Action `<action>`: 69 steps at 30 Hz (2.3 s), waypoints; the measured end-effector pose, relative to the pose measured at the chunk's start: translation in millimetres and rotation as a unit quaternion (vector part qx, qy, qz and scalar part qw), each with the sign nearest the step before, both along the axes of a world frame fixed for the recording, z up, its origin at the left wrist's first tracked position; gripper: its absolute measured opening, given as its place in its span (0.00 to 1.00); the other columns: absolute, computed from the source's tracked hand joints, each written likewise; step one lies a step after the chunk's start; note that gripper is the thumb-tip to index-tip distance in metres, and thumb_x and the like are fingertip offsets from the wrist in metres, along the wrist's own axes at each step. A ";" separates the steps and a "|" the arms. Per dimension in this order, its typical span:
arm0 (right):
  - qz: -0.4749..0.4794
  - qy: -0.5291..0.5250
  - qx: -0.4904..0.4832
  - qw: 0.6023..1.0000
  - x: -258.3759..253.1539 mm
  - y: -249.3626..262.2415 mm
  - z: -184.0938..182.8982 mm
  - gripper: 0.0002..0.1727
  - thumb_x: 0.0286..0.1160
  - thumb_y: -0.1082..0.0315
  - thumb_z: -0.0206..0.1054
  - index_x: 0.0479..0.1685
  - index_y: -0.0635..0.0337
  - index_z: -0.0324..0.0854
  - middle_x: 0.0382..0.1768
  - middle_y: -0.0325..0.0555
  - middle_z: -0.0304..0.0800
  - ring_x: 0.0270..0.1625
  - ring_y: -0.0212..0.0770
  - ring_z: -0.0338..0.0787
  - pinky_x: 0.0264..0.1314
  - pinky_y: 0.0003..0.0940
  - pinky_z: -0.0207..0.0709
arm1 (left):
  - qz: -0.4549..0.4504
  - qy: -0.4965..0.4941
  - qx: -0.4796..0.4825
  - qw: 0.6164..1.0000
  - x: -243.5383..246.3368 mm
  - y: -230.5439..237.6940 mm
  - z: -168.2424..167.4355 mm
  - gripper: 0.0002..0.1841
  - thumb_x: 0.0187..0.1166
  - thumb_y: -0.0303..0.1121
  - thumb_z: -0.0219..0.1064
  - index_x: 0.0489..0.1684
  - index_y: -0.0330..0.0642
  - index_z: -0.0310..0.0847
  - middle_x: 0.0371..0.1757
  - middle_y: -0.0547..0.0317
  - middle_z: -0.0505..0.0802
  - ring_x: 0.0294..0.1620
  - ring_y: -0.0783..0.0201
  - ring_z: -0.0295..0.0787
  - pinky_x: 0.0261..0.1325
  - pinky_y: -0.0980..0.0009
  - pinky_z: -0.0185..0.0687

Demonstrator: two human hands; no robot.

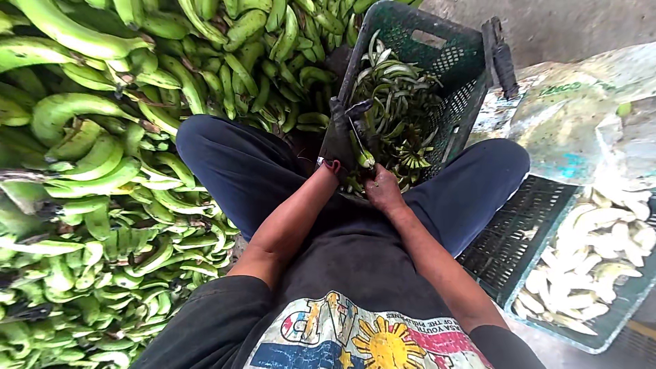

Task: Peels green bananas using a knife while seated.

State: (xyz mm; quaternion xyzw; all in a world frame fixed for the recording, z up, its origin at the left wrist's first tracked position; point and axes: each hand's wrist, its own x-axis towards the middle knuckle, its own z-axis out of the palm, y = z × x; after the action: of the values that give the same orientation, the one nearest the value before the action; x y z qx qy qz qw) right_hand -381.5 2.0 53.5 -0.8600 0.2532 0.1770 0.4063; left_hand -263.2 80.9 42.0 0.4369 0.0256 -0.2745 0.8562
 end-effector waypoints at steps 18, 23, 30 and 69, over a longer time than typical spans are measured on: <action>0.041 0.071 -0.262 0.961 30.3 -81.8 23.7 0.22 0.78 0.73 0.62 0.70 0.72 0.73 0.60 0.77 0.85 0.60 0.78 0.87 0.57 0.75 0.78 | -0.385 0.030 0.271 0.882 -18.9 -2.2 24.2 0.11 0.87 0.35 0.62 0.56 0.35 0.77 0.30 0.57 0.84 0.21 0.68 0.77 0.25 0.73 0.77; -0.118 -0.013 -0.145 0.982 23.5 -146.1 41.2 0.27 0.87 0.54 0.62 0.74 0.67 0.73 0.57 0.71 0.88 0.61 0.71 0.89 0.63 0.72 0.79 | -0.460 -0.189 0.392 0.774 -7.4 11.9 24.3 0.33 0.78 0.39 0.74 0.83 0.46 0.66 0.53 0.46 0.91 0.44 0.56 0.91 0.49 0.54 0.89; -0.067 -0.182 0.157 0.968 -15.3 -91.0 49.2 0.27 0.71 0.60 0.81 0.67 0.62 0.82 0.49 0.53 0.94 0.50 0.44 0.93 0.61 0.50 0.86 | -0.442 -0.366 0.424 0.701 -21.7 -27.7 44.9 0.53 0.69 0.44 0.81 0.95 0.64 0.44 0.58 0.44 0.92 0.55 0.46 0.92 0.60 0.38 0.85; -0.426 -0.264 -0.270 0.822 -119.1 -391.0 133.4 0.29 0.80 0.44 0.67 0.65 0.62 0.84 0.57 0.57 0.89 0.56 0.45 0.88 0.64 0.46 0.78 | -0.200 -0.123 0.398 0.887 41.2 -230.6 18.2 0.30 0.82 0.57 0.66 0.75 0.47 0.78 0.58 0.48 0.91 0.51 0.56 0.91 0.52 0.53 0.90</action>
State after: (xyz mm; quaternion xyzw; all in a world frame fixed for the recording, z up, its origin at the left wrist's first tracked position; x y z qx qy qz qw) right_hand -500.6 -389.0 186.9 -0.7558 0.5146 -0.3232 0.2441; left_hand -222.0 -149.8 60.2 0.7671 -0.0607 -0.3506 0.5338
